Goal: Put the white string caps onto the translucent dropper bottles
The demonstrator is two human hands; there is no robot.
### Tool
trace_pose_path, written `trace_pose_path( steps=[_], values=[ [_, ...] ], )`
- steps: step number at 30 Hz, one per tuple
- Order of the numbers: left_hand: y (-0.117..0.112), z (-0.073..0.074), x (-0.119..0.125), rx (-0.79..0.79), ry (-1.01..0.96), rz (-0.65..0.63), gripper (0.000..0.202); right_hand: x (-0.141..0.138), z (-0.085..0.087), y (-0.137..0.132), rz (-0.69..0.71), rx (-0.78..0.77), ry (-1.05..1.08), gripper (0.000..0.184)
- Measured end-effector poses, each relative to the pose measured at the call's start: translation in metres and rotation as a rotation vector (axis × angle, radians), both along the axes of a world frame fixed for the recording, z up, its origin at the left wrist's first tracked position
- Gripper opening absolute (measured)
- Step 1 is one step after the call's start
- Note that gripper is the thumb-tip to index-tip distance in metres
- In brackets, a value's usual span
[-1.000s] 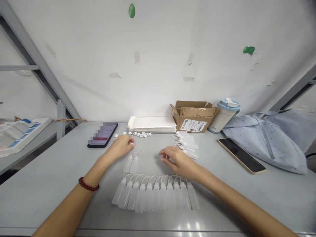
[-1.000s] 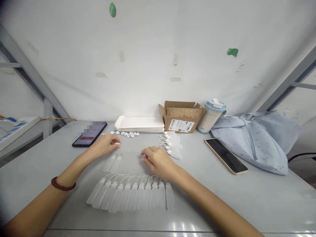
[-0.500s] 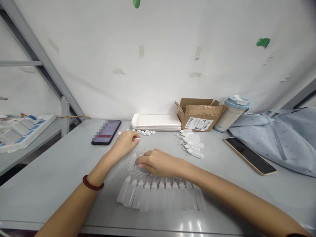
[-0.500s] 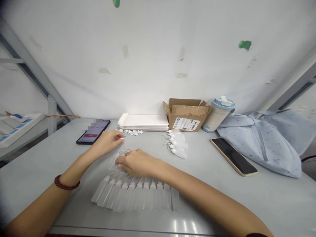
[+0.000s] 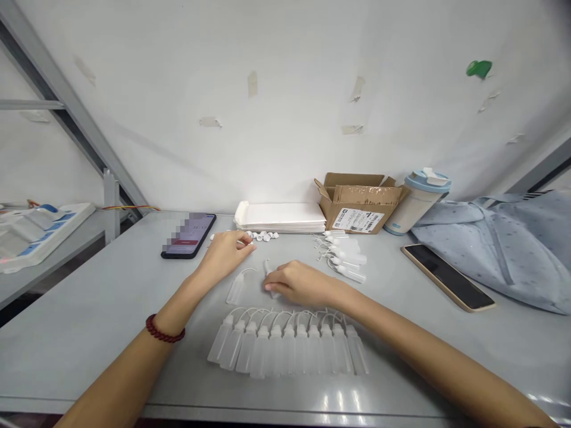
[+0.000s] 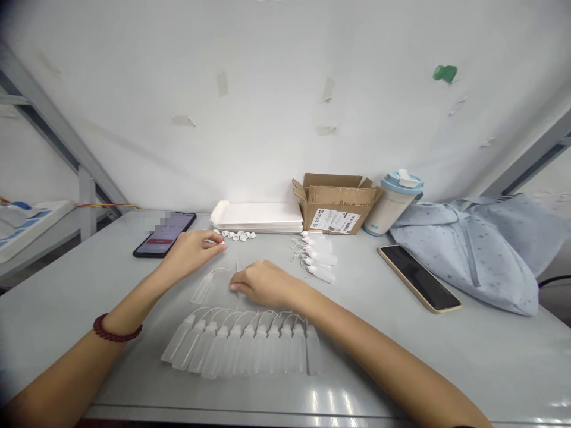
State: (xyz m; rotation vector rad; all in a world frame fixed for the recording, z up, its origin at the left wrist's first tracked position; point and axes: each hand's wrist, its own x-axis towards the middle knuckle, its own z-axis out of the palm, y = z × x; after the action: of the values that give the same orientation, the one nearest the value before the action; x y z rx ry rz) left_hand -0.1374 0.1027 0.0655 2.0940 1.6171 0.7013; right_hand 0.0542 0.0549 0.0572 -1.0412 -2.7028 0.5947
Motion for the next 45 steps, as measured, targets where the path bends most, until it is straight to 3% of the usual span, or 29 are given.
trace_pose_path(
  steps=[4, 9, 18, 24, 29, 45],
  values=[
    [-0.005, 0.001, 0.006, -0.144, -0.248, -0.036, 0.021, 0.033, -0.001, -0.009, -0.164, 0.172, 0.044, 0.023],
    [-0.019, 0.001, 0.021, -0.277, -0.490, -0.149, 0.022, 0.063, -0.009, -0.030, -0.297, 0.273, 0.217, 0.019],
    [-0.044, -0.001, 0.044, -0.406, -0.709, -0.224, 0.026, 0.054, -0.003, -0.049, -0.224, 0.328, 0.187, 0.017],
    [-0.048, 0.000, 0.046, -0.418, -0.756, -0.290, 0.024, 0.053, -0.004, -0.052, -0.185, 0.301, 0.155, 0.019],
    [-0.054, 0.002, 0.049, -0.404, -0.764, -0.271, 0.020, 0.052, -0.002, -0.055, -0.178, 0.255, 0.226, 0.018],
    [-0.053, 0.002, 0.049, -0.456, -0.658, -0.352, 0.017, 0.047, 0.005, -0.061, -0.153, 0.230, 0.248, 0.018]
  ],
)
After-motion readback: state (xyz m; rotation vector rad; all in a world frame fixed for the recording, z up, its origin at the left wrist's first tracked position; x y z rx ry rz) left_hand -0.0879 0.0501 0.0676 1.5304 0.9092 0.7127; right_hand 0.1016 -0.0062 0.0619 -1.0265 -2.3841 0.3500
